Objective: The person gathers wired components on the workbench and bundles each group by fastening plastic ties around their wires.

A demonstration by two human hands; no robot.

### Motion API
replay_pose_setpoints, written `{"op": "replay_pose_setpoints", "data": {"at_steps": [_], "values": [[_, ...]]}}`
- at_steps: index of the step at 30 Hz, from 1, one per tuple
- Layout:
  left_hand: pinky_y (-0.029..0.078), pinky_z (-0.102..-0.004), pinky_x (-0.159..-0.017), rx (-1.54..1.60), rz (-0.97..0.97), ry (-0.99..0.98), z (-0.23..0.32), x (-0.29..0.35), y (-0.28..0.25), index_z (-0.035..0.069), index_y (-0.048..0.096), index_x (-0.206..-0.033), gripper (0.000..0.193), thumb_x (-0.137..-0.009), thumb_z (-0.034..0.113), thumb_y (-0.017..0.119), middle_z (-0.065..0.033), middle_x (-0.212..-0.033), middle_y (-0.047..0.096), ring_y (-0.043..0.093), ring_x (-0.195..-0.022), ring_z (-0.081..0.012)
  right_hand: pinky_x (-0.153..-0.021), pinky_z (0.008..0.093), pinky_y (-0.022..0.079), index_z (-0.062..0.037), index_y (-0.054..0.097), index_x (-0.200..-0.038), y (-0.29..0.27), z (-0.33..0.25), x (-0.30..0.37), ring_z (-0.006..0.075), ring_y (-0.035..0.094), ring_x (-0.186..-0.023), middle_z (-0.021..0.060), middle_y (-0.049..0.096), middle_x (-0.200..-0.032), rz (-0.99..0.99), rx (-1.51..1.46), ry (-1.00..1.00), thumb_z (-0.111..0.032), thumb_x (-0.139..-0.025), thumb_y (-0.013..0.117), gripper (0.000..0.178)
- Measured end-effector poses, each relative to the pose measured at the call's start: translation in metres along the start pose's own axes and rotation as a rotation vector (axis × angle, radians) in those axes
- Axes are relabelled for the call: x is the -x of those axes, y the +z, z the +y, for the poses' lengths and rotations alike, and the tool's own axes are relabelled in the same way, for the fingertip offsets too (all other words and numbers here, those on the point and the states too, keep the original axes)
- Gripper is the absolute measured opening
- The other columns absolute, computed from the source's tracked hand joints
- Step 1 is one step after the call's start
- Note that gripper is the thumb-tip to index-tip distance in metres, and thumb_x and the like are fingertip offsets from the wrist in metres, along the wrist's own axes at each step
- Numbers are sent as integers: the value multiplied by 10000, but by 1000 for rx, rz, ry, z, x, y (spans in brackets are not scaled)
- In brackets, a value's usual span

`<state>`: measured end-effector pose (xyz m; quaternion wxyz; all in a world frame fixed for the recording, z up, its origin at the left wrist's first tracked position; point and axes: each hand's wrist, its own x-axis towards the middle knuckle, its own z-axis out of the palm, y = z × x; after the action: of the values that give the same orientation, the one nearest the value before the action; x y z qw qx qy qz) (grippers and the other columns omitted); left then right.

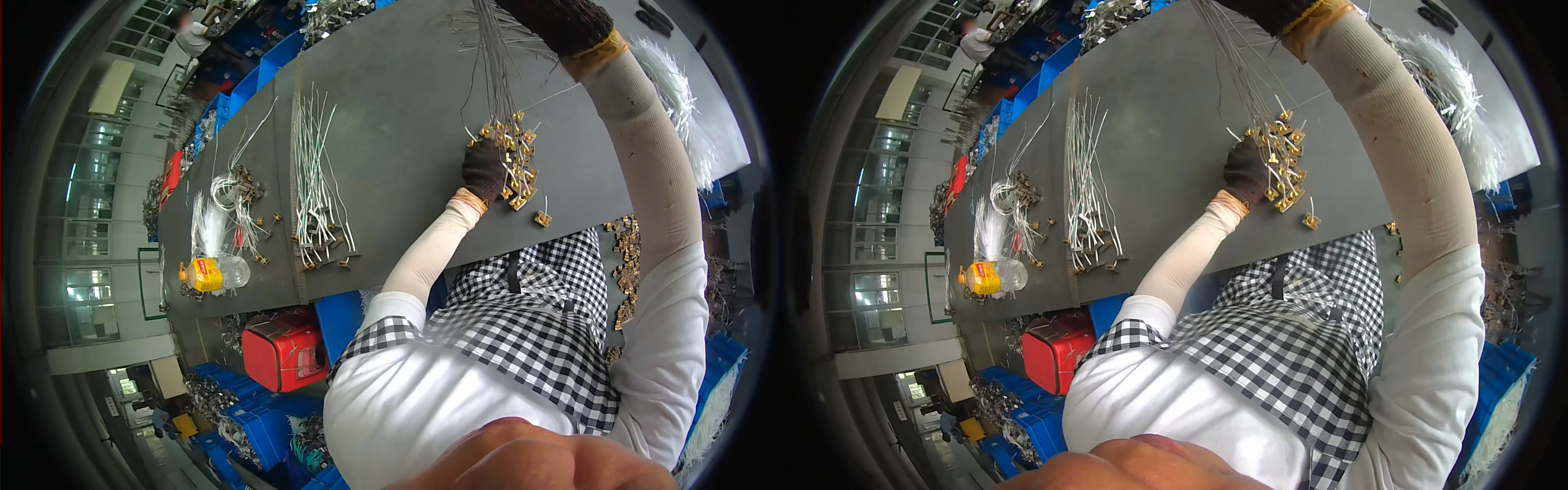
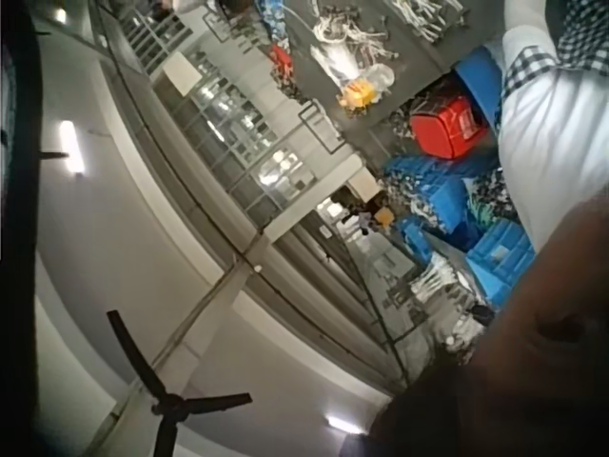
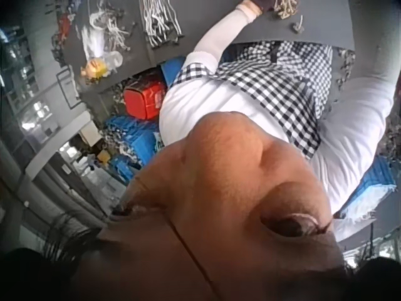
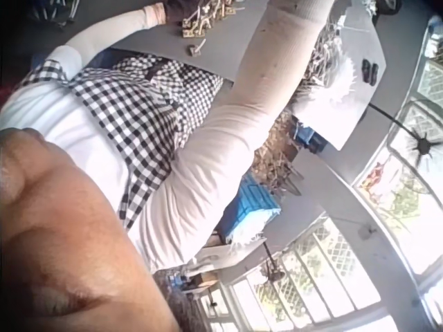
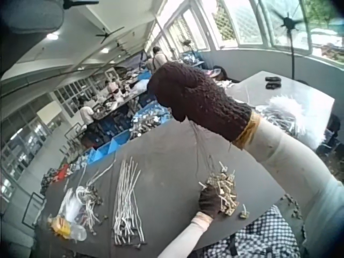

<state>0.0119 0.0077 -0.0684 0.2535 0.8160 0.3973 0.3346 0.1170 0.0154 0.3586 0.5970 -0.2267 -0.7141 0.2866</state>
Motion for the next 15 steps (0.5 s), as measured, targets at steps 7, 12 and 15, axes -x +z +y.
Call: {"op": "replay_pose_setpoints", "data": {"at_steps": [7, 12, 15], "values": [[543, -445, -868, -499, -244, -11, -8, 24, -20, 48, 680, -1111, 304, -908, 273, 671, -179, -1049, 703, 667, -986, -399, -544, 260, 489, -80, 682, -1080, 12, -15, 1, 101, 588, -664, 22, 662, -870, 140, 131, 122, -204, -982, 623, 169], [533, -479, -745, -107, 44, 159, 4, 21, -29, -4, 671, -968, 220, -863, 188, 648, -217, -929, 679, 643, -829, -421, -566, 268, 500, -57, 682, -1041, -2, 7, -9, 116, 617, -686, 29, 660, -839, 26, -6, -104, -157, -956, 623, 144], [528, -481, -765, -98, -72, -107, 28, 12, -46, -8, 683, -961, 224, -833, 174, 660, -242, -958, 677, 646, -867, -438, -573, 269, 510, -47, 681, -1005, -8, 10, -6, 107, 638, -714, 32, 660, -823, -13, 101, -251, -106, -918, 625, 119]]}}
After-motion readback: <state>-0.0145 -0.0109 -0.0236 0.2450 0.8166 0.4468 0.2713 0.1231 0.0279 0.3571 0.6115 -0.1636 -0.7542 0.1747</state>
